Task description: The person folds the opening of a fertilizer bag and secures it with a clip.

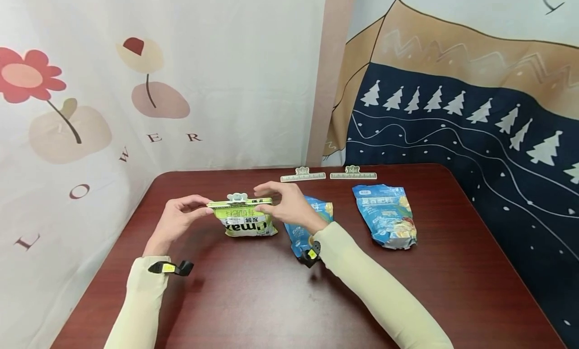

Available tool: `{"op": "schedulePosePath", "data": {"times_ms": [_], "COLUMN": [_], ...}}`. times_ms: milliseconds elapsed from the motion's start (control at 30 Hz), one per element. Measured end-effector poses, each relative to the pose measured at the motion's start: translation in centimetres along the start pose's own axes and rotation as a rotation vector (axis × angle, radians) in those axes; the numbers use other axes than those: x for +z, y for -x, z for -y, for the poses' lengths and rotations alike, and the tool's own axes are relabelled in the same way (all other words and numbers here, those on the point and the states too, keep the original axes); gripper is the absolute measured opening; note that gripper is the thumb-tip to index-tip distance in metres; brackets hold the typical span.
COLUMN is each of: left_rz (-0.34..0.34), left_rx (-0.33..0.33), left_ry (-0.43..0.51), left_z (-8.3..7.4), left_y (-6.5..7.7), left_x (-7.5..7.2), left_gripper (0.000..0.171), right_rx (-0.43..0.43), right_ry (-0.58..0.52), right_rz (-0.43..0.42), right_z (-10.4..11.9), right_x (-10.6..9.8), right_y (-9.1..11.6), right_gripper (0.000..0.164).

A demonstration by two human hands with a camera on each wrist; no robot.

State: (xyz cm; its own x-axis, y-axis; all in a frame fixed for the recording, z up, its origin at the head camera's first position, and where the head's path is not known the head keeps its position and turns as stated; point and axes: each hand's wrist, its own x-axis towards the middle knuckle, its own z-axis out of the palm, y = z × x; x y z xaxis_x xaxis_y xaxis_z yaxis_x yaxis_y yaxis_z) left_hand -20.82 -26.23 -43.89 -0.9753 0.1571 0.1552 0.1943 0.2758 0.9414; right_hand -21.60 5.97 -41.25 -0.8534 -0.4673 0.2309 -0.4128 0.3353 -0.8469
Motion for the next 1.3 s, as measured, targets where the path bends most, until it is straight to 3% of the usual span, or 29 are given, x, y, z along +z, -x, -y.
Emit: {"op": "schedulePosePath", "data": {"times_ms": [233, 533, 733, 1000, 1300], "left_rz": [-0.042, -0.114, -0.168, -0.240, -0.205], "left_rx": [-0.016, 0.027, 0.026, -0.061, -0.135], "left_ry": [-0.006, 0.062, 0.078, 0.050, 0.092], "left_z": [0.4, 1.0, 0.9, 1.0, 1.2], "left_y": [0.2, 0.4, 0.3, 0.0, -1.1], "left_x": [0.5, 1.4, 1.9, 1.8, 1.6], "left_gripper": [0.029, 0.027, 0.026, 0.024, 0.021], "right_rx": [0.120, 0.126, 0.141, 0.191, 0.351], "right_ry": [-0.088, -0.065, -0.107, -0.194, -0.377], "right_rz": [-0.043, -0.078, -0.065, -0.033, -0.029], "right_z": [-1.2, -1.6, -1.8, -1.9, -2.3], "right_x": [-0.8, -0.6, -0.2, 0.2, 0.6], "right_y": [1.0, 1.0, 0.9, 0.5, -0.8], "right_gripper": [0.021, 0.010, 0.009, 0.011, 0.017]}}
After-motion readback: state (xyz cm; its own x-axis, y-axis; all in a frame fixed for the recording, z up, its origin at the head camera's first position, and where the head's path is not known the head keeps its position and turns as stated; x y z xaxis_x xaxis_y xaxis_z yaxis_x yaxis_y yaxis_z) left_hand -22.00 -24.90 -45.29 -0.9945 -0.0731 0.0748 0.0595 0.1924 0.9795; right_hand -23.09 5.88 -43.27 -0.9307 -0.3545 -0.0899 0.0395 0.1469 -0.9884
